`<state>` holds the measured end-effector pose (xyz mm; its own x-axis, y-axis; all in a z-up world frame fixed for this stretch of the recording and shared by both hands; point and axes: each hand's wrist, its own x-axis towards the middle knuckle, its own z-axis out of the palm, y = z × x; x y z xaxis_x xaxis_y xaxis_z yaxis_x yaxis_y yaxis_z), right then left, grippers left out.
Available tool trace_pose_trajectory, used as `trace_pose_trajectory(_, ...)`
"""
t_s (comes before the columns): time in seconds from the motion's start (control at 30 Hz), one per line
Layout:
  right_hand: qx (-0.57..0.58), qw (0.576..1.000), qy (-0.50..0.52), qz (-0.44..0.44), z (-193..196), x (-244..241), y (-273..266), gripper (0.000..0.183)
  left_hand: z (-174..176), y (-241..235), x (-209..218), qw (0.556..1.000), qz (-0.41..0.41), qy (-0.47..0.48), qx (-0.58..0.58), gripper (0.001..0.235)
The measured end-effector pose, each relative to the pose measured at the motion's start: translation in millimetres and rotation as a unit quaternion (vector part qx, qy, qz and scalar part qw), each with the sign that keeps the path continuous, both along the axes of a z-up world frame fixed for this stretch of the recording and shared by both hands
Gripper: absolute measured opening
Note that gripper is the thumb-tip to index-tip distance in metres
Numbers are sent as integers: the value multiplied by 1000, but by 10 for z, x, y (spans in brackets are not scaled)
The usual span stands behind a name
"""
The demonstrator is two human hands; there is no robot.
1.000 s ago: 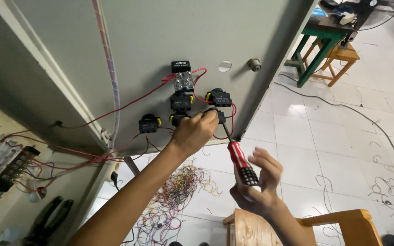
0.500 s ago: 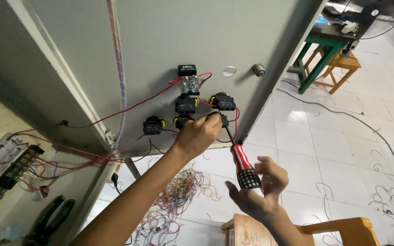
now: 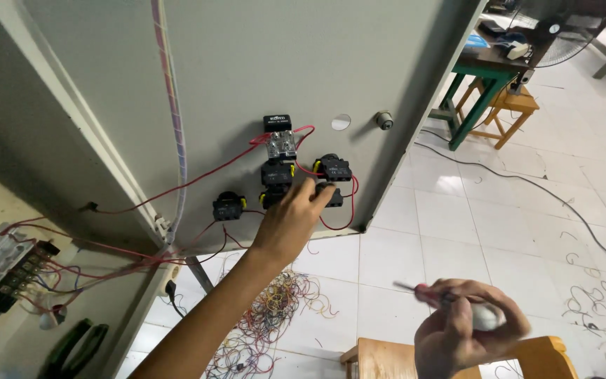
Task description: The person uses a screwdriver to tighten screws on black electrical relays mounted inside a gray metal cabinet. They connect and secure red, yellow, and blue wires to the terminals of the relays and other components within the electrical panel.
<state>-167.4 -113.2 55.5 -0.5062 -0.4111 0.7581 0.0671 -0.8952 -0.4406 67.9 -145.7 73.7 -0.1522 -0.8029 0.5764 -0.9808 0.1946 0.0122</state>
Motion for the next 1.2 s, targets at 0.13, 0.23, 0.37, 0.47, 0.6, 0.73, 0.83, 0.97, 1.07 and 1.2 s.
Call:
trace_pose_trajectory(0.13, 413, 890, 95, 169, -306, 52, 7, 18, 140, 497, -265, 964, -31, 263, -7, 70)
trace_pose_trajectory(0.23, 382, 846, 240, 284, -307, 269, 64, 22, 233, 926, -613, 864, -32, 498, 59, 64)
trace_pose_trajectory(0.37, 267, 832, 314, 371, -291, 464, 125, 42, 57, 1065, -769, 668, -135, 728, 75, 59)
trace_pose_trajectory(0.47, 428, 761, 275, 403, -315, 494, 124, 30, 90, 1058, -623, 542, -179, 817, 81, 63)
trace_pose_trajectory(0.6, 512, 706, 225, 435, -123, 612, 172, 17, -5, 1049, -519, 447, -206, 869, 56, 75)
trace_pose_trajectory(0.73, 486, 667, 110, 554, -359, 698, 162, 22, 10, 1022, -459, 385, -178, 905, 31, 71)
trace_pose_trajectory(0.83, 497, 687, 106, 519, -309, 746, 236, 18, 76, 995, -380, 532, -127, 833, 80, 64)
trace_pose_trajectory(0.97, 510, 770, 88, 373, -293, 789, 255, 19, -29, 617, -75, 965, 35, 238, -109, 52)
trace_pose_trajectory(1.07, 524, 804, 8, 281, -286, 825, 266, 20, -15, 385, -1, 996, 75, -43, -38, 58)
trace_pose_trajectory(1.2, 494, 842, 5, 216, -359, 864, 171, 22, -10, 0, 34, 982, 40, -145, -117, 41)
